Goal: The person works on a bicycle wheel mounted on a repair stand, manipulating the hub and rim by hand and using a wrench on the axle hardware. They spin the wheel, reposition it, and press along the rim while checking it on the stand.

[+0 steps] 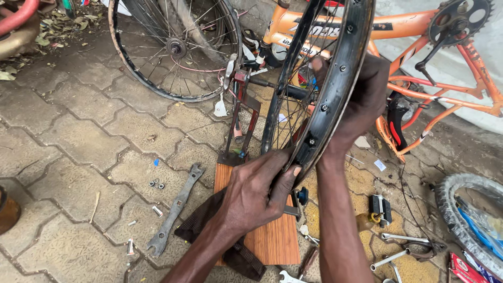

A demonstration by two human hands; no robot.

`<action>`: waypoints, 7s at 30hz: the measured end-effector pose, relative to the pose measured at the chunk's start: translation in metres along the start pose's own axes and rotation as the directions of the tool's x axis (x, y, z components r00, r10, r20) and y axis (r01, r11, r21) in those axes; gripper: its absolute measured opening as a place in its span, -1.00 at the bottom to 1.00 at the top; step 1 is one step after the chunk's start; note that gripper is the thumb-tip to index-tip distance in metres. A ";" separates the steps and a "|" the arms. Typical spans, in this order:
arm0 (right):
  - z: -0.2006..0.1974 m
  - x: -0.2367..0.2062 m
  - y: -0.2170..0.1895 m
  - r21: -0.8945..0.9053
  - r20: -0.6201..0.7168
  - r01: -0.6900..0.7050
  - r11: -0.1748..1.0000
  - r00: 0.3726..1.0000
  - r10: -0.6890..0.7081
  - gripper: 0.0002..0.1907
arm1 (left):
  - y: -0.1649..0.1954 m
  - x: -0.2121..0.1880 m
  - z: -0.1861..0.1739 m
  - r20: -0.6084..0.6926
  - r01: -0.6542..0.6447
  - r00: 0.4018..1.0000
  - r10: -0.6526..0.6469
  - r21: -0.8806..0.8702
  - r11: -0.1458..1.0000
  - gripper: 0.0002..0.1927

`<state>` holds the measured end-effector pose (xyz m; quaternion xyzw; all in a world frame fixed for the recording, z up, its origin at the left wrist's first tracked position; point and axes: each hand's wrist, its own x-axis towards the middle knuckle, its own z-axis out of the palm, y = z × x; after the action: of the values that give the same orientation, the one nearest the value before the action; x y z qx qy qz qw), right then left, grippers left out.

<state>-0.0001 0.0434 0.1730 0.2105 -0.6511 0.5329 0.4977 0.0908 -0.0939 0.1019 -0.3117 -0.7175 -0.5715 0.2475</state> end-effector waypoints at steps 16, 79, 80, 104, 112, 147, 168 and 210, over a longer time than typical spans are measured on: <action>-0.030 -0.025 0.016 0.166 0.187 -0.147 0.975 0.976 0.115 -0.83 | -0.002 0.000 0.000 0.070 0.090 0.994 -0.089 -0.013 0.996 -0.84; -0.047 -0.035 0.034 0.352 0.123 -0.531 0.771 0.843 0.524 -0.69 | 0.019 0.051 0.007 -0.161 -0.098 0.983 0.091 -0.037 0.995 -0.70; -0.041 -0.034 0.033 0.422 0.113 -0.510 0.750 0.850 0.514 -0.72 | 0.018 0.051 0.009 -0.178 -0.099 0.980 0.088 -0.050 0.994 -0.68; -0.037 -0.045 0.015 0.144 0.089 -0.186 0.972 0.981 0.174 -0.74 | 0.024 0.048 0.001 -0.082 0.113 0.989 -0.124 -0.126 0.985 -0.44; -0.035 -0.032 0.003 0.424 0.177 -0.358 0.832 0.934 0.311 -0.64 | -0.001 -0.024 -0.011 0.085 0.076 0.993 -0.086 0.108 0.991 -0.50; -0.037 -0.022 0.001 0.423 0.271 -0.390 0.818 0.916 0.296 -0.73 | 0.027 0.021 0.011 -0.120 -0.058 0.990 0.068 0.087 0.995 -0.44; -0.041 -0.011 -0.016 0.439 0.325 -0.476 0.762 0.875 0.359 -0.78 | 0.022 0.020 0.004 -0.099 -0.048 0.994 0.050 0.025 0.999 -0.48; -0.049 -0.051 0.015 0.210 0.188 -0.263 0.941 0.956 0.225 -0.44 | -0.107 -0.098 -0.045 0.262 0.863 0.501 -0.825 -0.082 0.498 -0.20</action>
<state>0.0303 0.0796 0.1181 0.2272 -0.6432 0.6447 0.3450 0.0798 -0.1701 -0.0291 0.0049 -0.7356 -0.6566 -0.1667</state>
